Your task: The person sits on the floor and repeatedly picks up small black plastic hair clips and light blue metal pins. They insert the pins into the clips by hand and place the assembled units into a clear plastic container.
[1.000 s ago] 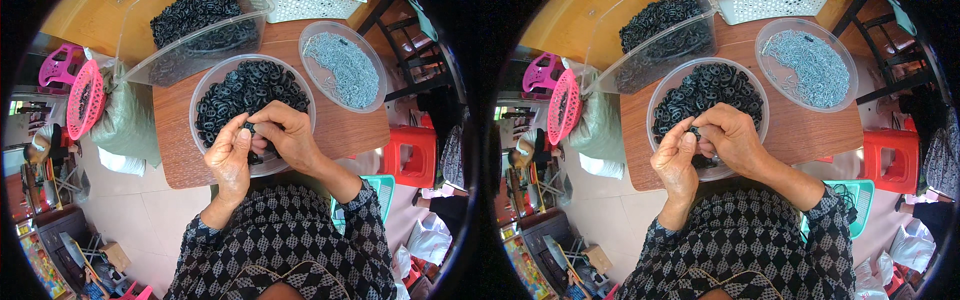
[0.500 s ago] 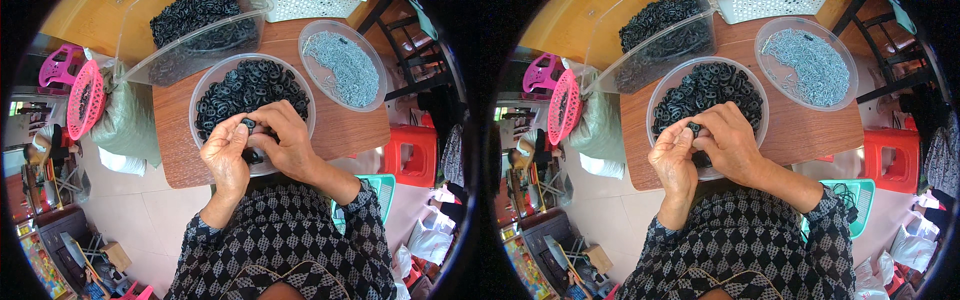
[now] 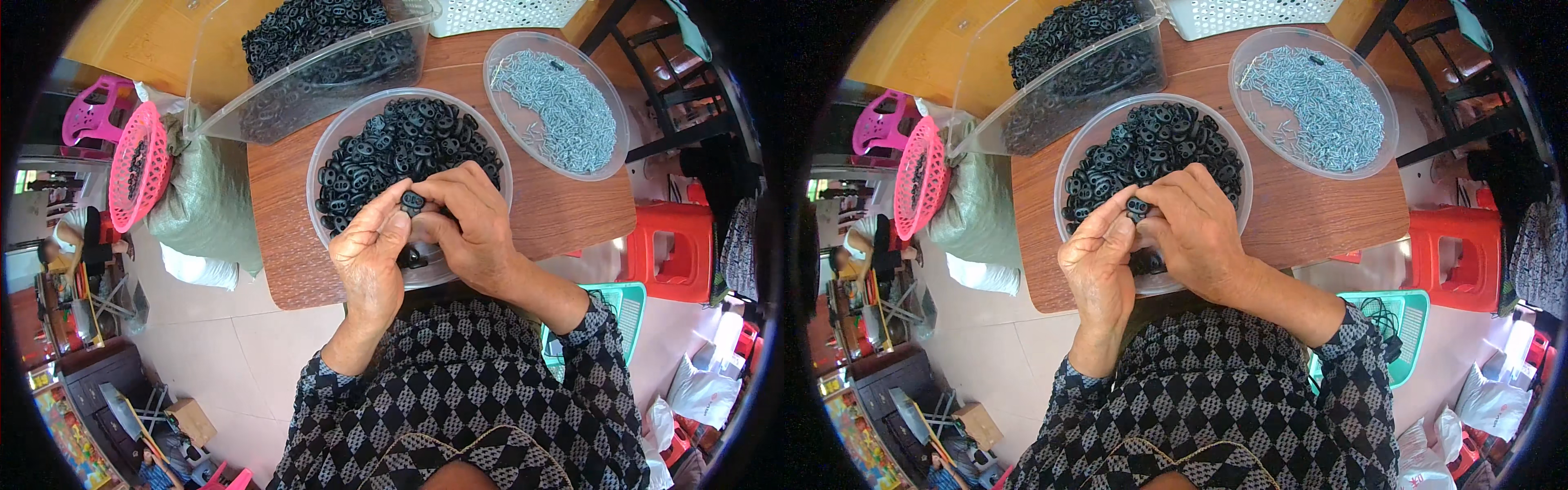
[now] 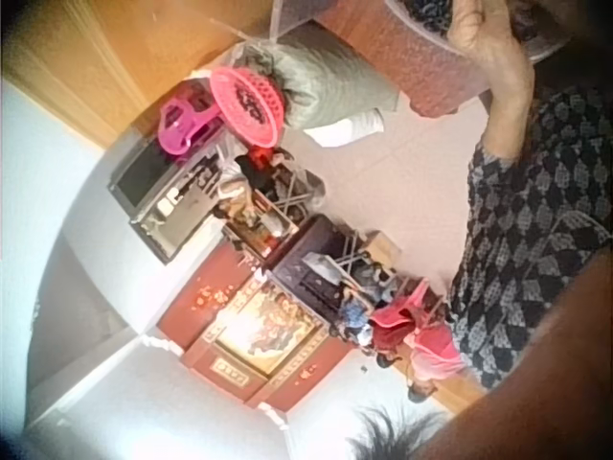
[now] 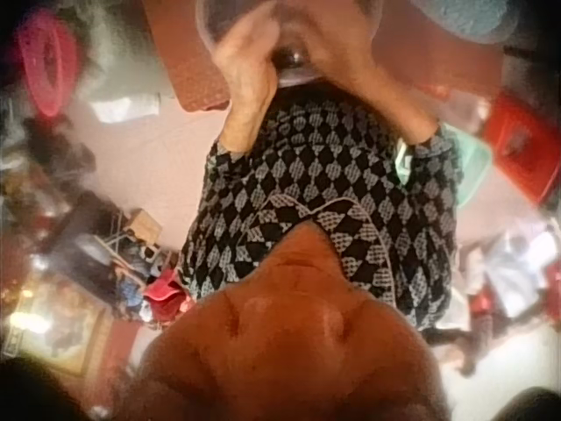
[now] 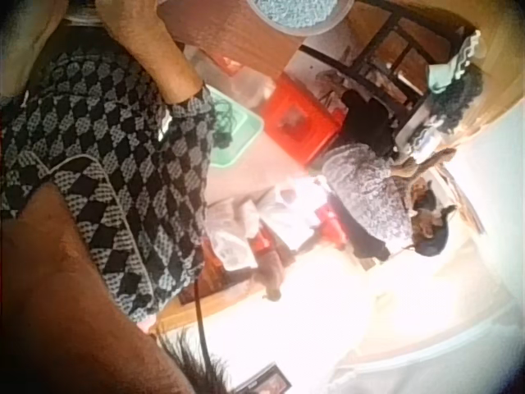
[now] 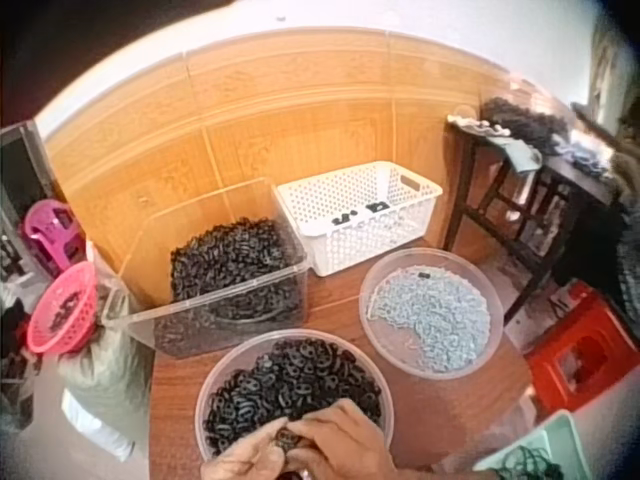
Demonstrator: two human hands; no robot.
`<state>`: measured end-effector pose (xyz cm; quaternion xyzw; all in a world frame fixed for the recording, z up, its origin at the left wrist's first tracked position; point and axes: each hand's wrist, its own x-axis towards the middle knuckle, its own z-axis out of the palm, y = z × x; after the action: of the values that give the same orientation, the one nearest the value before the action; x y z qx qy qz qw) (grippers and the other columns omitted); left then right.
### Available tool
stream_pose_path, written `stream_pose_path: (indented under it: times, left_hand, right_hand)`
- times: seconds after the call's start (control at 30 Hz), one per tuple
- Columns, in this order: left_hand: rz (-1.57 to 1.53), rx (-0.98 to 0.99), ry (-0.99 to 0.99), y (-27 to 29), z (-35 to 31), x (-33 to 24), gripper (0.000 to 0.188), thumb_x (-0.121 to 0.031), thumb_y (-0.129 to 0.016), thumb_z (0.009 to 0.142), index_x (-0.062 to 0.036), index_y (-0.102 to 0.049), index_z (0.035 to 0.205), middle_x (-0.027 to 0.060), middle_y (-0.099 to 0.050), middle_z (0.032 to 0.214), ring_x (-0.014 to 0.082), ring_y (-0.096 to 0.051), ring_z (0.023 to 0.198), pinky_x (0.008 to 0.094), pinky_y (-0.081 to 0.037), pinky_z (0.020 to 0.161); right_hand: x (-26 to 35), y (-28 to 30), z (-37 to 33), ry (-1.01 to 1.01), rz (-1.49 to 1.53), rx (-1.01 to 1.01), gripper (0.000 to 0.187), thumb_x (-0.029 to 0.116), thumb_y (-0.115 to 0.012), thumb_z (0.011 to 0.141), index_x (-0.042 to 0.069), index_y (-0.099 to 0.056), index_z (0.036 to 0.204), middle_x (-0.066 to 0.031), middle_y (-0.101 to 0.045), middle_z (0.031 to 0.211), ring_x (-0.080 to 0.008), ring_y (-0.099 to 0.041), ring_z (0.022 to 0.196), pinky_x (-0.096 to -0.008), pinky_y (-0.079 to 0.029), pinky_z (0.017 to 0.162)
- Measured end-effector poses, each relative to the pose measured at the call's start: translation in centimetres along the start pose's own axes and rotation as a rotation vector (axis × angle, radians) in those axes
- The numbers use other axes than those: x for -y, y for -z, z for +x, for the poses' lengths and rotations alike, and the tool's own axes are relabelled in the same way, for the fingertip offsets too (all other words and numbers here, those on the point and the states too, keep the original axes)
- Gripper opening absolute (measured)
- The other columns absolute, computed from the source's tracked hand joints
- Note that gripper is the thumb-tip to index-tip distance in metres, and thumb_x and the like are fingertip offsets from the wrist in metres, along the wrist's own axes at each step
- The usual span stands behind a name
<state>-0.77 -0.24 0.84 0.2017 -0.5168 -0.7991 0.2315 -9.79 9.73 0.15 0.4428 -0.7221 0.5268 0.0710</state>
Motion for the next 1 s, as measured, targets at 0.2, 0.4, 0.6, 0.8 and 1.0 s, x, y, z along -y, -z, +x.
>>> stream_pose_path:
  times: [0.2,0.4,0.6,0.8,1.0]
  left_hand:
    - [0.089,0.044,-0.02,0.3,0.3,-0.4,0.028,0.005,-0.052,0.086,0.0064,-0.057,0.114,0.0085,-0.062,0.101,0.0062,-0.056,0.075,0.0184,-0.047,0.07]
    - [0.148,0.101,-0.017,0.7,0.4,-0.6,0.028,0.005,-0.053,0.086,0.0062,-0.057,0.113,0.0078,-0.062,0.101,0.0057,-0.055,0.077,0.0178,-0.047,0.072]
    - [0.099,0.04,-0.012,0.1,0.2,-0.5,0.029,0.006,-0.054,0.084,0.0075,-0.057,0.112,0.0047,-0.058,0.092,0.0057,-0.052,0.073,0.0175,-0.044,0.068]
    - [0.073,-0.035,-0.011,-0.9,-0.2,-0.5,0.029,0.006,-0.056,0.081,0.0108,-0.057,0.11,-0.001,-0.053,0.075,0.0045,-0.045,0.063,0.0171,-0.04,0.061]
    - [0.073,0.007,-0.005,-0.7,0.3,-1.0,0.028,0.008,-0.057,0.08,0.0114,-0.057,0.108,0.0043,-0.059,0.086,0.0047,-0.045,0.063,0.0178,-0.042,0.061]
  right_hand:
    - [-0.1,-0.1,0.0,0.034,0.062,-0.027,0.034,-0.003,-0.067,0.06,-0.003,-0.057,0.093,-0.0135,-0.056,0.083,-0.0288,-0.051,0.073,-0.0358,-0.042,0.062]
    - [-0.3,-0.2,-0.1,0.055,0.041,-0.021,0.035,-0.001,-0.068,0.059,-0.004,-0.056,0.092,-0.013,-0.056,0.082,-0.0285,-0.051,0.073,-0.036,-0.043,0.062]
    - [-0.2,-0.2,-0.2,0.081,0.02,-0.024,0.037,0.0,-0.069,0.058,-0.004,-0.055,0.092,-0.0132,-0.055,0.083,-0.0288,-0.05,0.074,-0.0363,-0.042,0.062]
    - [-0.2,-0.3,-0.3,0.146,-0.001,-0.045,0.041,0.001,-0.069,0.057,-0.004,-0.054,0.094,-0.0131,-0.053,0.083,-0.029,-0.048,0.072,-0.0368,-0.041,0.06]
    - [-0.2,-0.3,-0.4,0.128,-0.004,-0.048,0.04,0.0,-0.069,0.057,-0.003,-0.054,0.094,-0.0126,-0.053,0.084,-0.0285,-0.049,0.073,-0.0366,-0.042,0.061]
